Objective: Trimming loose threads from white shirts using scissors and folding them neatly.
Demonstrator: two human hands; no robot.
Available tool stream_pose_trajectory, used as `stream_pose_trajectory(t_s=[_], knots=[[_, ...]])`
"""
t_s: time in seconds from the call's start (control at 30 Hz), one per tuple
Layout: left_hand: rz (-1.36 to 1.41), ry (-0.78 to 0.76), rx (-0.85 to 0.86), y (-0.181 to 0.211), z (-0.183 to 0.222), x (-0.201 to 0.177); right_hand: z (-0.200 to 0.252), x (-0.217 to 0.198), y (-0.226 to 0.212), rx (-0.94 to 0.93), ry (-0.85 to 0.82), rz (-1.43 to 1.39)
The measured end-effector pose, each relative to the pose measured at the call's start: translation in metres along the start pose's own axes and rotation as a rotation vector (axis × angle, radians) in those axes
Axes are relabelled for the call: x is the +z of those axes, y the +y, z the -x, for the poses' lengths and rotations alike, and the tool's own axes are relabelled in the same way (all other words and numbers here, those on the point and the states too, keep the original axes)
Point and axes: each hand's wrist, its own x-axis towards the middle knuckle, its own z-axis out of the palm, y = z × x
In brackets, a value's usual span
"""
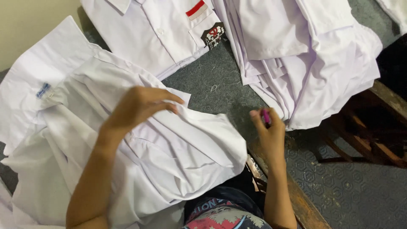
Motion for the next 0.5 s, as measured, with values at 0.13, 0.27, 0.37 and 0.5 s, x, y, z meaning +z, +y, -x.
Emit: stream_pose_trajectory(t_s=[0.13,0.27,0.37,0.5], knots=[[-0.232,0.043,-0.023,0.011,-0.001,-0.028,0.007,0.003,-0.014,0.176,-0.178,0.0],[-0.681,0.033,0.023,0.004,0.023,-0.008,0.013,0.018,-0.005,0.188,-0.263,-0.07],[-0.796,0.065,-0.003,0.046,0.038,0.001,0.014,0.025,-0.029,0.243,-0.166,-0.269],[-0.502,-0.209,-0.279,0.099,0.066,0.024,0.01,0.023,-0.042,0.265,-0.125,-0.299]])
